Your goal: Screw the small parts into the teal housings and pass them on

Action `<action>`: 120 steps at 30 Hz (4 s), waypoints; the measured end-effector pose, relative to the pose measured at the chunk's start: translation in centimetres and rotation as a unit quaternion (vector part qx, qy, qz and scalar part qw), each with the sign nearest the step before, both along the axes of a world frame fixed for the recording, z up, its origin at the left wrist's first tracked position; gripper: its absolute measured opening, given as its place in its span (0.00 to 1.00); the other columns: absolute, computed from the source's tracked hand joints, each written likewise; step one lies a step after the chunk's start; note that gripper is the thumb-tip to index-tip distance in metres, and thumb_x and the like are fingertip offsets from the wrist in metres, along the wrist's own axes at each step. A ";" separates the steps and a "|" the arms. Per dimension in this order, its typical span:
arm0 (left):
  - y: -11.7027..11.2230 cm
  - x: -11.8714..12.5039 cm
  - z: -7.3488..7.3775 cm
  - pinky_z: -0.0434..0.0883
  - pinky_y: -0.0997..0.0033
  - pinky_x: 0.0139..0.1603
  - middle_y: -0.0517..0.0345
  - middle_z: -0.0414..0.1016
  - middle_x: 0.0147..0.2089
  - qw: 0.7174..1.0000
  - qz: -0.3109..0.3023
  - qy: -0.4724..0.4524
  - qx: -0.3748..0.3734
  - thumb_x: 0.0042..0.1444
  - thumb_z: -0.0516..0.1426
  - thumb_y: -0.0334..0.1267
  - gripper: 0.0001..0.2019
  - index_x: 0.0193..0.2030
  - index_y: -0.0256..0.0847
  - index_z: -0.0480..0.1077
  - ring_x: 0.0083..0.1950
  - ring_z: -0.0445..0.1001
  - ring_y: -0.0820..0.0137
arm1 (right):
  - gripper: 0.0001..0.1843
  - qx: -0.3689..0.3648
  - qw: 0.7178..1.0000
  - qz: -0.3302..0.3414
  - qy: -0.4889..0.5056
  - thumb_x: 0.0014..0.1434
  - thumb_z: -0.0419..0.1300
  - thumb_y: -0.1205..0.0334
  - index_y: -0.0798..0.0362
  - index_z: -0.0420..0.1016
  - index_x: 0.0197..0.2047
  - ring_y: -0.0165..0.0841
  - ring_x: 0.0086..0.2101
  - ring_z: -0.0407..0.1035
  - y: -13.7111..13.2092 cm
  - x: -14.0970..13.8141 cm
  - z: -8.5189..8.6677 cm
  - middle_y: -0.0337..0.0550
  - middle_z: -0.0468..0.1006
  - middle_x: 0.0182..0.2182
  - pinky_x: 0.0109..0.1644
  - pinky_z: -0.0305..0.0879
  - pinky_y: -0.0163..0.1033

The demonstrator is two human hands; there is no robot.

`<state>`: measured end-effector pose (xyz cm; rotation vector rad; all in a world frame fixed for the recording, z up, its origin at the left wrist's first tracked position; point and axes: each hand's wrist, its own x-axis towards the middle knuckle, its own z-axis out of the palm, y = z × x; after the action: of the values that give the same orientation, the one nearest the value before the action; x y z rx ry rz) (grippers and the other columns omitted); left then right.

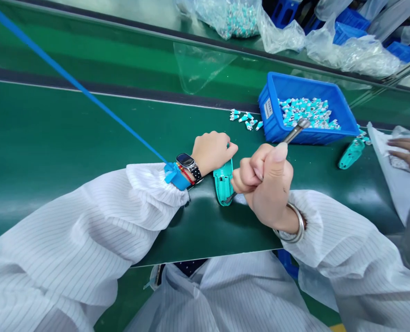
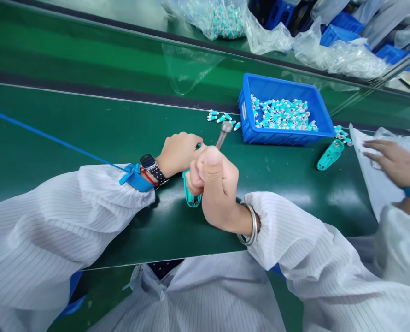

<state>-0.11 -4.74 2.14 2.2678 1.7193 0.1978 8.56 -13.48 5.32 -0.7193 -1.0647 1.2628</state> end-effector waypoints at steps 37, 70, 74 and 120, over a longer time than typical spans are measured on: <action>1.9 -1.7 -0.9 0.51 0.74 0.26 0.64 0.56 0.20 0.949 -0.121 -0.272 -0.106 0.56 0.48 0.48 0.20 0.19 0.38 0.57 0.24 0.54 0.77 | 0.19 -0.055 0.964 -0.014 -0.260 0.56 0.60 0.48 0.55 0.62 0.27 0.18 0.16 0.49 3.5 5.1 -0.7 0.30 0.58 0.19 0.17 0.46 0.26; 0.9 0.1 -1.0 0.67 0.81 0.32 0.61 0.69 0.28 0.724 0.036 -0.573 -0.383 0.44 0.66 0.41 0.14 0.31 0.33 0.70 0.29 0.67 0.80 | 0.22 -0.272 0.921 0.217 -0.173 0.44 0.70 0.55 0.60 0.71 0.38 0.25 0.24 0.67 3.6 11.1 -3.3 0.37 0.72 0.26 0.27 0.64 0.30; 0.2 0.2 -1.1 0.60 0.83 0.26 0.65 0.64 0.24 0.693 0.026 -0.591 -0.412 0.43 0.66 0.44 0.16 0.28 0.34 0.67 0.25 0.61 0.83 | 0.20 -0.262 0.916 0.232 -0.197 0.47 0.68 0.55 0.59 0.71 0.39 0.25 0.25 0.66 3.4 11.2 -3.0 0.36 0.71 0.27 0.28 0.64 0.30; -4.6 0.2 2.2 0.49 0.72 0.24 0.66 0.49 0.19 0.807 -0.216 -0.419 -0.355 0.58 0.45 0.60 0.25 0.21 0.41 0.51 0.22 0.47 0.77 | 0.15 -0.183 0.873 0.350 -0.285 0.49 0.66 0.56 0.57 0.71 0.33 0.25 0.24 0.64 3.3 13.3 -1.4 0.36 0.68 0.24 0.25 0.62 0.28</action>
<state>0.06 -9.30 4.29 1.5471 0.6227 0.3212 21.82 -10.16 3.97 -1.0897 -1.6867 1.9790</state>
